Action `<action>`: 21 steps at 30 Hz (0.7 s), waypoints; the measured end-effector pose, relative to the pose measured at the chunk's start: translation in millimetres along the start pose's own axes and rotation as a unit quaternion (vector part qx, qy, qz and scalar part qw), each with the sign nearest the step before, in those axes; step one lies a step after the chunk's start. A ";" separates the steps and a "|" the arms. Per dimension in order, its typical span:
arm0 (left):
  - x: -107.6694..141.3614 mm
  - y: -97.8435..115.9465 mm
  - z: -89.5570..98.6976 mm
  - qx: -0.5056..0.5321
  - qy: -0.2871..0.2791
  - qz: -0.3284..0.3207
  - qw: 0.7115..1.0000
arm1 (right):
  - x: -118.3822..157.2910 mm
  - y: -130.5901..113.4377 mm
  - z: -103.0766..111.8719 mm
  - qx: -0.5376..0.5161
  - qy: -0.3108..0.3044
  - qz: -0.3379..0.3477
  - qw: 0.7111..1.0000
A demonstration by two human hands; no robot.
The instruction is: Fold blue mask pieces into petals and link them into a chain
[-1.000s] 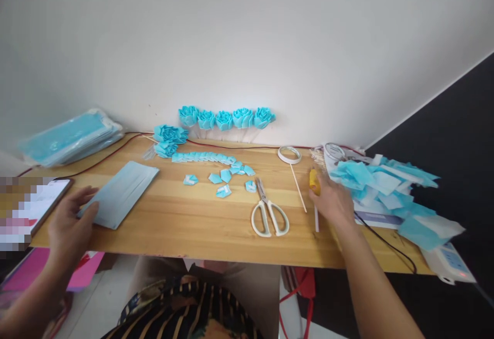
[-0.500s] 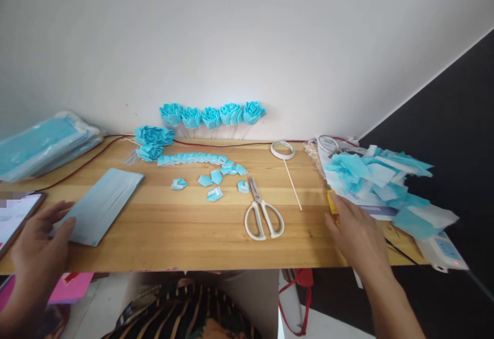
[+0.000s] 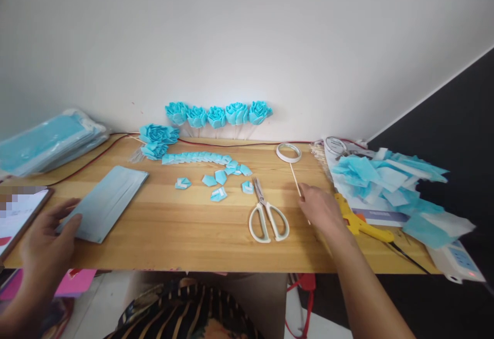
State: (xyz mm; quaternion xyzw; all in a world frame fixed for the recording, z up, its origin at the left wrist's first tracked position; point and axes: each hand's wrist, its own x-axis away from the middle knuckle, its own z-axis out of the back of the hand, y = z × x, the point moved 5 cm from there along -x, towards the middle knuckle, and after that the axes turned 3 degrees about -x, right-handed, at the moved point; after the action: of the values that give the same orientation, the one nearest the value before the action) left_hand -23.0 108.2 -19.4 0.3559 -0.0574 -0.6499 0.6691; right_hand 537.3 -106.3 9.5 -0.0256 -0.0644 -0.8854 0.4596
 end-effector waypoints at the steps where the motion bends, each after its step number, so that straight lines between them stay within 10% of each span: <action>1: 0.5 1.5 0.7 0.004 -0.008 0.015 1.000 | 7.2 1.5 -0.5 -0.003 -0.005 0.001 1.000; 9: 2.9 14.7 5.1 0.007 -0.039 0.051 0.998 | 33.3 32.2 -8.8 -0.019 -0.006 -0.055 0.998; 21: 0.9 5.6 -0.8 0.032 -0.023 0.025 0.999 | -67.0 1.2 25.3 0.022 0.148 0.084 0.985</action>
State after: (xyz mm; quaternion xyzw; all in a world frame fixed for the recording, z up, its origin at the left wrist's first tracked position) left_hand -17.8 107.1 -17.2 0.3606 -0.1023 -0.6385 0.6722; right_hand 576.5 -49.1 27.6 0.1106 -0.0129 -0.8359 0.5374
